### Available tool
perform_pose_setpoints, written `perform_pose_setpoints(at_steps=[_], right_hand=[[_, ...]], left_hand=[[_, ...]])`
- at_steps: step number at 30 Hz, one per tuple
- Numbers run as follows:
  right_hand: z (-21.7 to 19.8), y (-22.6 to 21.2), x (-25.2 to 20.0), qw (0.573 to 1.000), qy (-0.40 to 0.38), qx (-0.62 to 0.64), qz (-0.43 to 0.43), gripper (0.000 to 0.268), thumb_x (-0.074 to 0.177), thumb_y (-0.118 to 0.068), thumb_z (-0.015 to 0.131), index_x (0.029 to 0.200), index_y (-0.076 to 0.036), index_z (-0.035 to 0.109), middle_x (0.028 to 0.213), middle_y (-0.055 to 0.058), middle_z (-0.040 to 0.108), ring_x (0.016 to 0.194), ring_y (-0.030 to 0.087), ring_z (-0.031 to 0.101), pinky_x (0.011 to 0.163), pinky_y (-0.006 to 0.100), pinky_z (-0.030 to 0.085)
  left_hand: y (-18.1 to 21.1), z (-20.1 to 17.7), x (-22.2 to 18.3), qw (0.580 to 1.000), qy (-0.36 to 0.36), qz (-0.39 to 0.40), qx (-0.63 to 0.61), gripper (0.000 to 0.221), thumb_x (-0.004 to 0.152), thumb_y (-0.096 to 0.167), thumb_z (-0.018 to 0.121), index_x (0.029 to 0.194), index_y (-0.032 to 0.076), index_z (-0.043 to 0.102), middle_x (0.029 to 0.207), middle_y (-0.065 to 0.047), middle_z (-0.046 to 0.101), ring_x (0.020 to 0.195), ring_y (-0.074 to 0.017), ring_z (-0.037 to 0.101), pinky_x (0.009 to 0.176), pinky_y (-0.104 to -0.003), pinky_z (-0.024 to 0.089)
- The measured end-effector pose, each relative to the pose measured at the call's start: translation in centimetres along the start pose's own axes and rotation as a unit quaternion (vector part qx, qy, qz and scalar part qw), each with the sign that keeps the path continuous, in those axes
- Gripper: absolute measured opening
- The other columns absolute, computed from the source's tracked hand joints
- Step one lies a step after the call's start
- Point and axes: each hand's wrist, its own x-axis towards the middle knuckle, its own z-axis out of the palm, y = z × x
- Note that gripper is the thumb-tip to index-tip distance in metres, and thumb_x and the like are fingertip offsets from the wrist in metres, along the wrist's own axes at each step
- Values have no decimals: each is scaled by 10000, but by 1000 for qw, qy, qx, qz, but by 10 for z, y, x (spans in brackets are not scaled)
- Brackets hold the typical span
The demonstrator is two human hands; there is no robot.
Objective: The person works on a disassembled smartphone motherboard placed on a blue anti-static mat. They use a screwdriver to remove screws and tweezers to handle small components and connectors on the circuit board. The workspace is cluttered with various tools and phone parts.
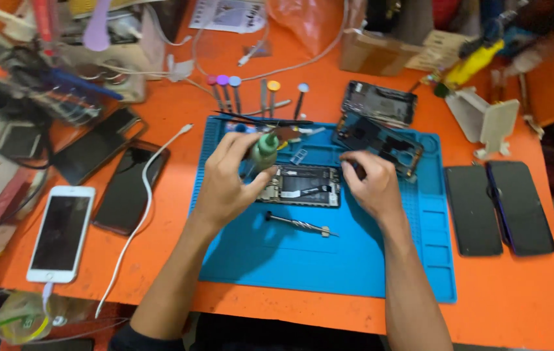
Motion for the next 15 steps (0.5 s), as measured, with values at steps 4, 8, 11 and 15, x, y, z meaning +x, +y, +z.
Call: perform_pose_setpoints(at_steps=[4, 8, 11, 15], right_hand=[[-10, 2, 1, 997, -29, -10, 71, 127, 963, -98, 673, 1015, -140, 782, 835, 64, 769, 782, 283, 734, 745, 366, 591], [-13, -5, 6, 989, -69, -22, 126, 105, 929, -140, 687, 990, -112, 769, 799, 118, 765, 772, 340, 740, 715, 430, 595], [-13, -10, 6, 983, -89, -6, 159, 126, 933, -140, 674, 1003, -92, 766, 788, 141, 757, 744, 356, 731, 694, 450, 588], [-14, -11, 7, 980, -92, 15, 175, 133, 935, -121, 668, 1012, -82, 770, 760, 127, 747, 688, 322, 718, 645, 426, 571]], left_hand=[[-11, 21, 12, 995, -97, 3, 16, 597, 759, 47, 856, 1295, 51, 592, 1071, -156, 693, 1028, -413, 719, 862, -529, 612], [-32, 26, 5, 992, -123, 9, 23, 516, 759, 75, 858, 1237, 137, 673, 1109, -81, 694, 1110, -364, 694, 966, -508, 567], [-31, 15, 0, 985, -167, 4, 45, 497, 784, 57, 833, 1256, 155, 710, 1136, -79, 697, 1147, -360, 677, 995, -510, 560], [-25, 15, 2, 973, -221, -12, 71, 459, 834, 81, 813, 1281, 141, 725, 1149, -115, 719, 1164, -380, 666, 987, -520, 579]])
